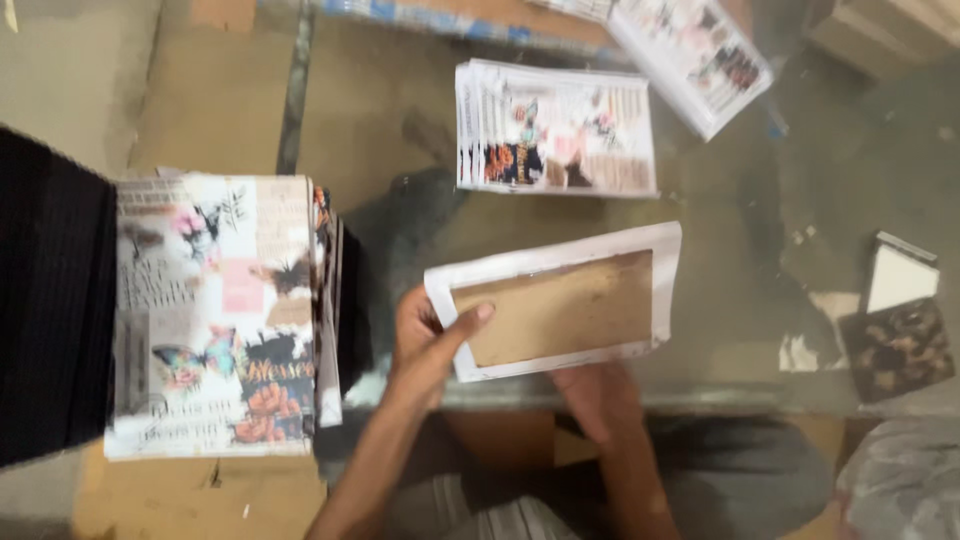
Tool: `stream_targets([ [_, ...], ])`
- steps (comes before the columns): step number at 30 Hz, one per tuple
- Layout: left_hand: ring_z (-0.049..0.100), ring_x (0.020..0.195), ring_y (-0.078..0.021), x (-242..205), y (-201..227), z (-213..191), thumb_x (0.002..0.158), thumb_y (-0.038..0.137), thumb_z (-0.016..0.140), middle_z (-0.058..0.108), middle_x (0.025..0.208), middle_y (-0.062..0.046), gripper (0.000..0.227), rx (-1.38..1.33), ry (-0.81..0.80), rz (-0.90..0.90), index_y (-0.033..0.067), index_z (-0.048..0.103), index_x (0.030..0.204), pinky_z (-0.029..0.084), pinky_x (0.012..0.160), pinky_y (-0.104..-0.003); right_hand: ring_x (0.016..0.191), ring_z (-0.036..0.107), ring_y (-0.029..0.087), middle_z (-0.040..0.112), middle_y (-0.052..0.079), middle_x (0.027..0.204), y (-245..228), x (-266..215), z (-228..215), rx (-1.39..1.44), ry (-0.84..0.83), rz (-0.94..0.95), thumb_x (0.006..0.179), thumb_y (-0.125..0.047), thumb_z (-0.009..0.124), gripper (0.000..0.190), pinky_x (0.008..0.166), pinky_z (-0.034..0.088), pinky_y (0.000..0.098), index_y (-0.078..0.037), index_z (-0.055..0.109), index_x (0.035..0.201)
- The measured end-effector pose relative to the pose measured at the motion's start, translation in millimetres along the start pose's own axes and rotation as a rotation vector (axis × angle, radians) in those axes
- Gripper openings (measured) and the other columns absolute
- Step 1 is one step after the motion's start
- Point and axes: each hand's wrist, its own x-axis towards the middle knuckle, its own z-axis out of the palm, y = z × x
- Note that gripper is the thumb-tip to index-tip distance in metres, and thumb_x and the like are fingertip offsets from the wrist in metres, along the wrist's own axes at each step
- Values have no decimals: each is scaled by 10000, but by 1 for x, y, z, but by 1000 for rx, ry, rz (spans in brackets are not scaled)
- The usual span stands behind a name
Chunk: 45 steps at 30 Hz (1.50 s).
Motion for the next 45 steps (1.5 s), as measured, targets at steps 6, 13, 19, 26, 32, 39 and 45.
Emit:
stream_targets([
  [6,707,916,-100,-3,20,-9,863,33,781,779,1034,-72,307,329,-203,-76,-15,703,1156,586,831,-283,1265,593,321,613,181,1394,-86,-14,-33,-427,-1,154,965,-569,637,722,1032,482,508,5,565,1398],
  [13,682,885,-77,20,10,-9,877,50,809,760,979,-39,276,556,-270,-162,-24,713,1126,579,788,-267,769,624,91,741,38,847,-104,40,1,-1427,-130,342,843,-186,823,289,687,520,281,5,779,1055],
  [19,648,692,-194,50,44,15,786,174,864,750,854,-89,366,1278,-480,-71,76,762,1124,529,660,-358,713,687,165,777,64,865,-102,47,27,-1737,-200,123,854,-241,793,275,635,537,302,-73,767,1070],
  [26,664,982,-384,62,34,48,791,38,740,721,989,-198,434,1623,-714,27,62,704,1223,498,822,-493,855,708,348,753,159,985,-95,48,25,-2012,-268,-190,900,-174,743,277,742,549,417,-104,758,1167],
  [32,484,1280,-381,33,16,52,733,-69,659,558,1332,-205,696,1706,-636,205,3,560,1419,455,1039,-496,1103,719,322,731,176,1210,-72,32,7,-2117,-263,-530,929,3,591,357,911,581,401,-38,687,1270],
  [39,304,1497,-394,5,-9,47,867,-42,548,418,1512,-249,620,1834,-565,436,-34,474,1483,341,1173,-492,1082,720,292,743,111,1190,-69,26,16,-2247,-140,-212,918,-42,621,354,917,582,393,-101,697,1258],
  [45,429,1462,-293,3,-30,31,874,21,563,473,1553,-163,555,1794,-578,524,-24,552,1426,360,1222,-448,1352,582,318,612,179,1425,-43,28,26,-2256,-486,-523,898,-125,652,494,1155,444,431,30,593,1363],
])
